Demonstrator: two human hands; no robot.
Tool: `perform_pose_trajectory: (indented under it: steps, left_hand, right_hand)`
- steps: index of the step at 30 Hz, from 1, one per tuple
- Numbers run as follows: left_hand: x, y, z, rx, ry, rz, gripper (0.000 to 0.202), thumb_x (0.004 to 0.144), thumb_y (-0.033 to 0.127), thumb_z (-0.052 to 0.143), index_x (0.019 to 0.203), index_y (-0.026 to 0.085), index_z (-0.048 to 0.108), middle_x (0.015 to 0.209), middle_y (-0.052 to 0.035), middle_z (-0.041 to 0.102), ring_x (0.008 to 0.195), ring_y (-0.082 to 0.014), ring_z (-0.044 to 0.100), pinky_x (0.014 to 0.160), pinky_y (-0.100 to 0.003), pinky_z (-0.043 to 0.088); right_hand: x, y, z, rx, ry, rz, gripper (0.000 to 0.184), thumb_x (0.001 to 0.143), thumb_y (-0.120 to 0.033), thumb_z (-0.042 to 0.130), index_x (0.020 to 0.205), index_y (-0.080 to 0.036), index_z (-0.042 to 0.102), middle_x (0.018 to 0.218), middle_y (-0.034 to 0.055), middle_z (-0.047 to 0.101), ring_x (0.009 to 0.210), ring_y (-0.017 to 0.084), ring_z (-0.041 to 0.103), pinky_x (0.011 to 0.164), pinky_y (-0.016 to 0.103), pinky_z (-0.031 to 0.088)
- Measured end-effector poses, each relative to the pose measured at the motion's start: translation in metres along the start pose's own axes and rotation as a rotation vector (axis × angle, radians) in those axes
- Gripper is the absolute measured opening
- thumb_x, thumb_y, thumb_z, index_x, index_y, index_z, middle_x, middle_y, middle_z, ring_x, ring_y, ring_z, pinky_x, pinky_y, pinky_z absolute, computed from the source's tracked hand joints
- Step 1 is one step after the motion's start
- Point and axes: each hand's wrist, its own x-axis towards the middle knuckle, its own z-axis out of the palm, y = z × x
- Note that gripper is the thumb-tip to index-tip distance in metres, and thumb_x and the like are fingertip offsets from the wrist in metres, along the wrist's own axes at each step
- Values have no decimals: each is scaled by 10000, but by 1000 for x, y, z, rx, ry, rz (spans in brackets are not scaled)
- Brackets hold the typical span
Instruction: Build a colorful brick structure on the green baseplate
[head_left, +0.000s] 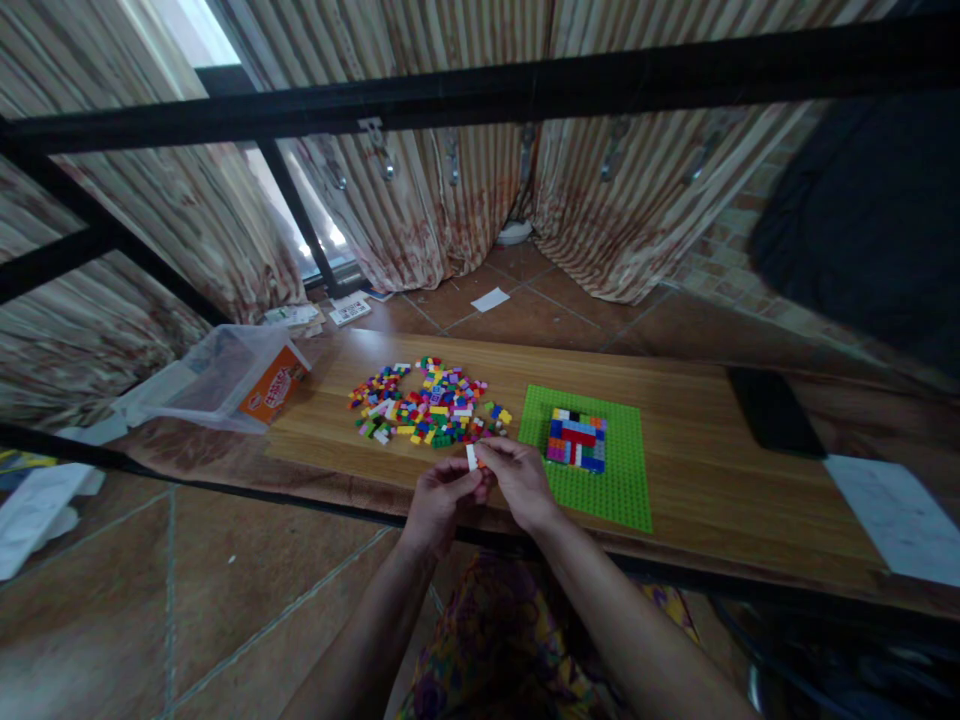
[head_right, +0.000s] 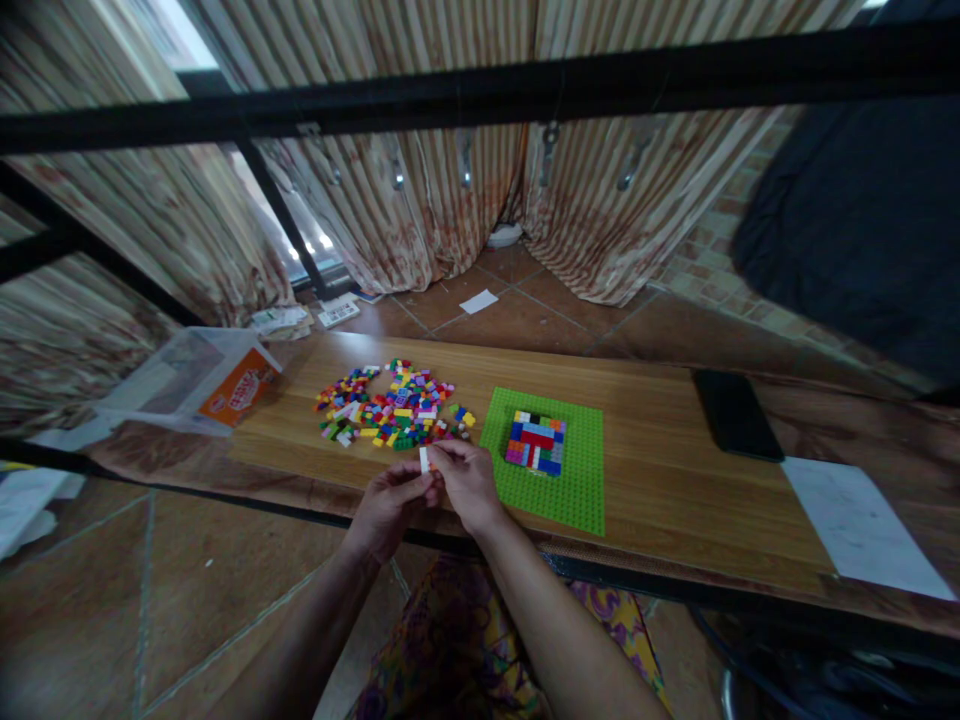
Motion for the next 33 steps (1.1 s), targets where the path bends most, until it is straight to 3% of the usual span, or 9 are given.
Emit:
perform_pose_trajectory:
  steps: [4,9,13,19,23,26,30,33]
  left_hand:
    - [3,3,-6,-73,47,-49,365,514,256,885,784,124,678,734,-28,678,619,-86,598,643,-224,495]
    - [4,3,-11,-112,172,32,397,485,266,892,778,141,656,705,27,629,610,-65,578,670,-228,501]
    - [4,2,-12,-50,175,66,384,543,331,859,817,135,675,753,-1,651,644,-79,594,695,-234,506]
    - [8,-5,-13,137,166,167,355,639,381,783,894,145,711,757,-13,661,646,-103,589,667,-236,488]
    - [11,-6,-11,365,125,262,273,722,381,705,879,159,734,716,-10,651,666,-130,575,647,-237,463]
    - [7,-3,-2,525,19,310,226,766,369,659,852,181,750,691,-4,642,662,-136,558,643,-233,446]
    - [1,-4,14,624,-144,300,239,798,400,630,796,197,755,687,-8,640,666,-144,550,635,-230,439]
    - [5,-15,25,616,-195,275,255,803,416,630,839,194,752,709,-18,656,655,-147,561,608,-231,452]
  right_hand:
    - [14,-1,-3,-124,-22,-12,266,733,-435,669,795,-186,740,680,12,705,546,141,583,527,261,454]
    - [48,-8,-2,-733,68,-307,132,806,-278,624,772,-222,738,736,34,716,683,181,632,687,303,466]
    - [64,-10,4,-963,13,-431,119,817,-175,627,816,-219,737,869,64,719,803,198,643,774,305,451]
    - [52,-13,-2,-953,1,-441,222,884,-143,522,923,-202,733,891,70,697,817,190,634,777,294,458]
    - [23,-18,-20,-778,-104,-536,297,910,-135,466,1065,-229,702,992,59,693,898,179,638,821,304,485]
    - [-4,-20,-39,-709,-187,-572,300,917,-156,480,1111,-254,686,1036,51,691,980,180,636,874,319,492]
    - [-29,-19,-67,-734,-92,-498,215,918,-218,525,1006,-265,715,945,38,708,871,183,661,784,311,513]
    - [-37,-18,-89,-728,-54,-472,183,912,-255,548,966,-272,722,918,29,712,837,182,667,755,306,518]
